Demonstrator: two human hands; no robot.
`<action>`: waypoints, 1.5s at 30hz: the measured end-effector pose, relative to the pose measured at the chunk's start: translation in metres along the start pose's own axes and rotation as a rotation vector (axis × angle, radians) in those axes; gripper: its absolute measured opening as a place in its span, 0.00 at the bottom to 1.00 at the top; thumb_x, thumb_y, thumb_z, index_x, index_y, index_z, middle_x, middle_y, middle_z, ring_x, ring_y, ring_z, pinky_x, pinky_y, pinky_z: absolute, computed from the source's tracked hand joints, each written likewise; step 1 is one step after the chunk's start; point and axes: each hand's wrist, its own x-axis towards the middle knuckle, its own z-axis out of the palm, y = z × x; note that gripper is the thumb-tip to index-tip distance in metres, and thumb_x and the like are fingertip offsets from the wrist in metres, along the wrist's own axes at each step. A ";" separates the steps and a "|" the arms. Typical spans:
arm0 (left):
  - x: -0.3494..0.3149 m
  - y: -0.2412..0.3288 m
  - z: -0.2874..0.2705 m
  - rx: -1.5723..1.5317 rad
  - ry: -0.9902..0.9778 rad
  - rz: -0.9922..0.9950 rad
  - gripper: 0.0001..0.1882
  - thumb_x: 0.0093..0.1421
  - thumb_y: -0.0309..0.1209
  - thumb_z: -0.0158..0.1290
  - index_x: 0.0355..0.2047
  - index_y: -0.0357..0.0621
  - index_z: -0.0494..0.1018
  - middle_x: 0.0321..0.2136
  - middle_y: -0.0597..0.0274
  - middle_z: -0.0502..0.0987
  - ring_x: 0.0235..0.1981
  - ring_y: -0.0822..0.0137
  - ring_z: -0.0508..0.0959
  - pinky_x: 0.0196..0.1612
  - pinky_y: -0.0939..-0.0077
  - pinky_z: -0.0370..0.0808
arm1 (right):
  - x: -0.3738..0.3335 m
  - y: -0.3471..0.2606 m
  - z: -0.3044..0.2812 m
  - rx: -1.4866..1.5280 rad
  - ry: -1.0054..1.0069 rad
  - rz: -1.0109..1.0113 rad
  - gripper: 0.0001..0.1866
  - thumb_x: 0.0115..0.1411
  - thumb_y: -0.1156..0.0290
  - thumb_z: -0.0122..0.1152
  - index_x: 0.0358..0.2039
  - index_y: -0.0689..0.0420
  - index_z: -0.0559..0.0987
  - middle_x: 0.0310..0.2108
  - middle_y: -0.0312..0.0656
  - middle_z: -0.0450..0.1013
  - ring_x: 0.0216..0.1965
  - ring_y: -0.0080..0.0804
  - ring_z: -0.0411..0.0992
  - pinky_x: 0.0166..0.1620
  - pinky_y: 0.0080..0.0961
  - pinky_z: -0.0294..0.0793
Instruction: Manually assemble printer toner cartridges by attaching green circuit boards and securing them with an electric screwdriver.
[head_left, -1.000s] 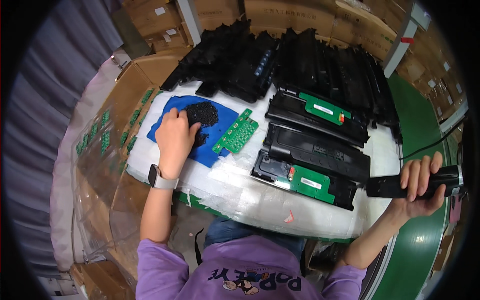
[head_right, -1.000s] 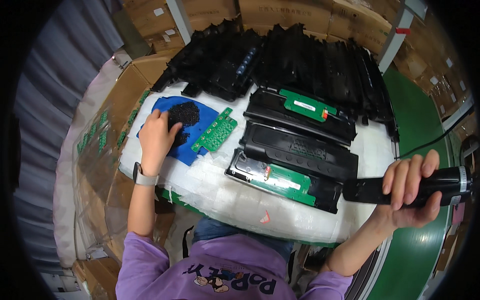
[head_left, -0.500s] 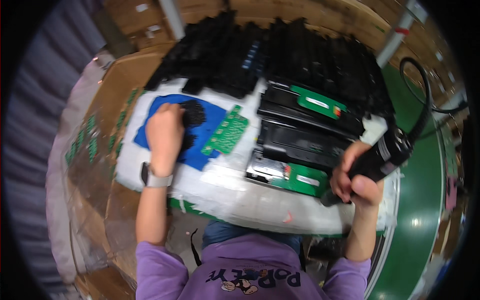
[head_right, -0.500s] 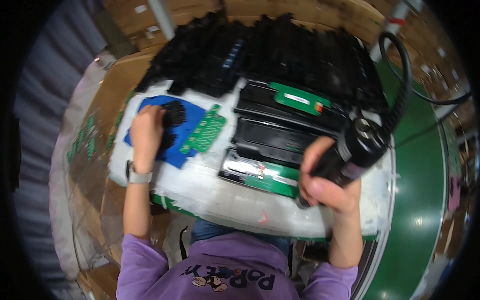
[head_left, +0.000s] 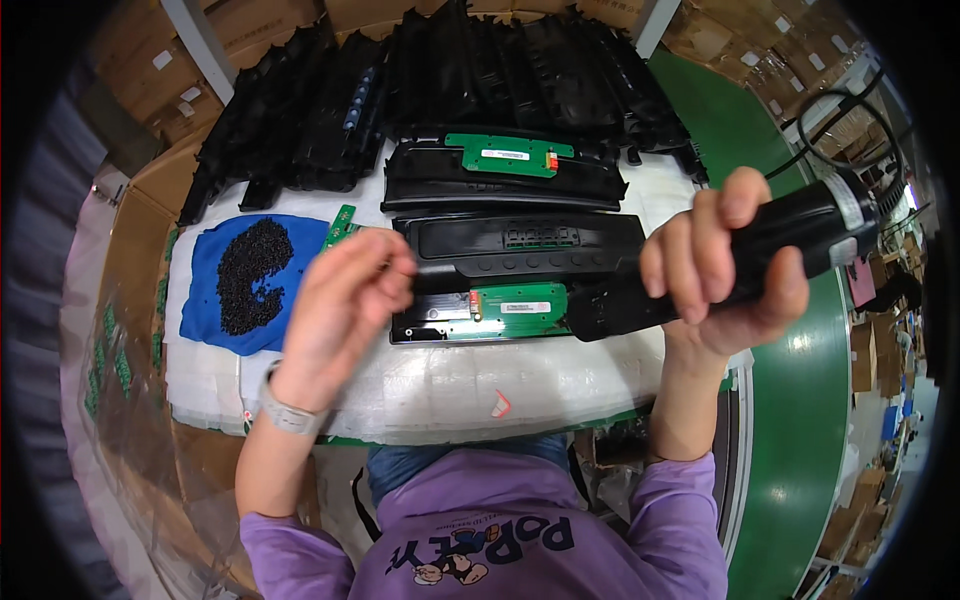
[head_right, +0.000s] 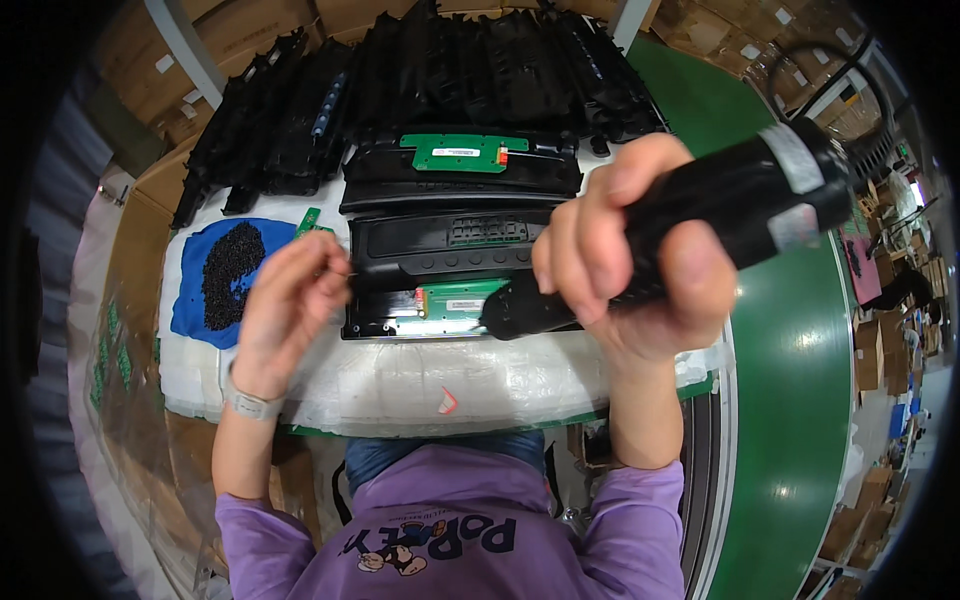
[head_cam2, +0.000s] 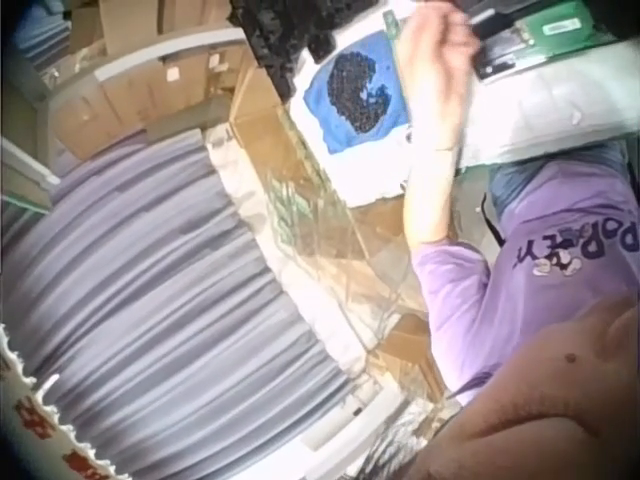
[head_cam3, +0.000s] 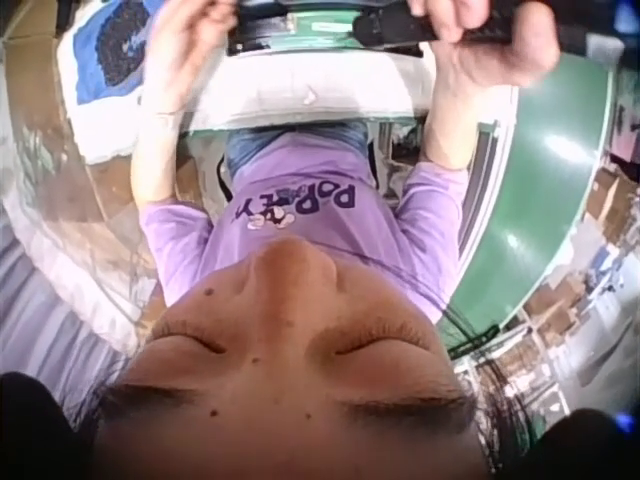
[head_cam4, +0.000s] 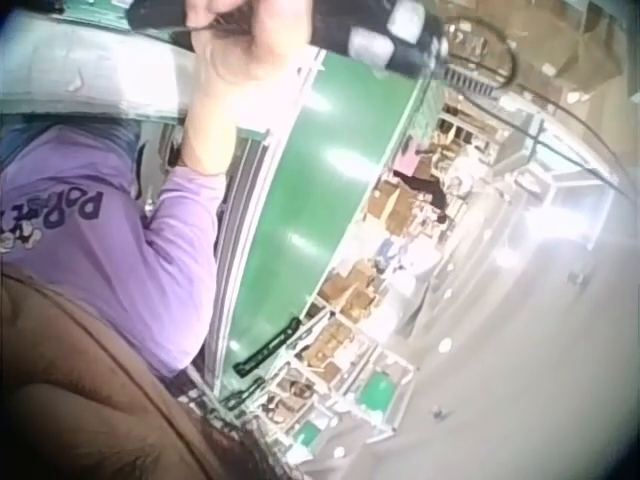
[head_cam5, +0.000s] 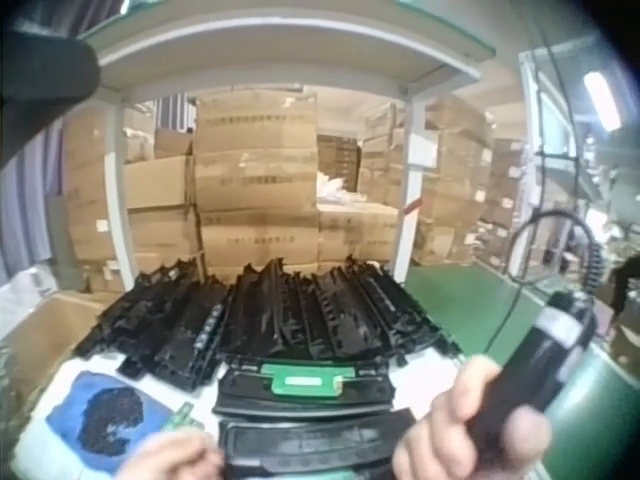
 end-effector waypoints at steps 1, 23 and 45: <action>0.003 -0.009 0.010 -0.038 -0.081 -0.055 0.09 0.62 0.30 0.45 0.33 0.37 0.70 0.25 0.64 0.72 0.23 0.78 0.66 0.27 0.85 0.65 | 0.001 -0.004 0.001 0.032 -0.035 -0.053 0.22 0.58 0.55 0.51 0.43 0.61 0.65 0.18 0.36 0.64 0.15 0.24 0.63 0.27 0.27 0.66; 0.000 -0.033 0.025 0.144 -0.204 -0.150 0.07 0.61 0.31 0.49 0.34 0.40 0.72 0.26 0.67 0.74 0.22 0.81 0.67 0.25 0.89 0.63 | -0.004 0.016 0.021 -0.092 0.065 -0.201 0.20 0.57 0.53 0.53 0.41 0.55 0.65 0.19 0.35 0.64 0.15 0.26 0.63 0.29 0.30 0.68; -0.003 -0.036 0.023 0.141 -0.196 -0.148 0.09 0.60 0.31 0.50 0.35 0.39 0.73 0.26 0.66 0.75 0.22 0.81 0.68 0.25 0.90 0.64 | -0.005 0.022 0.026 -0.123 0.127 -0.238 0.18 0.57 0.55 0.51 0.39 0.57 0.66 0.18 0.33 0.63 0.14 0.21 0.62 0.27 0.27 0.66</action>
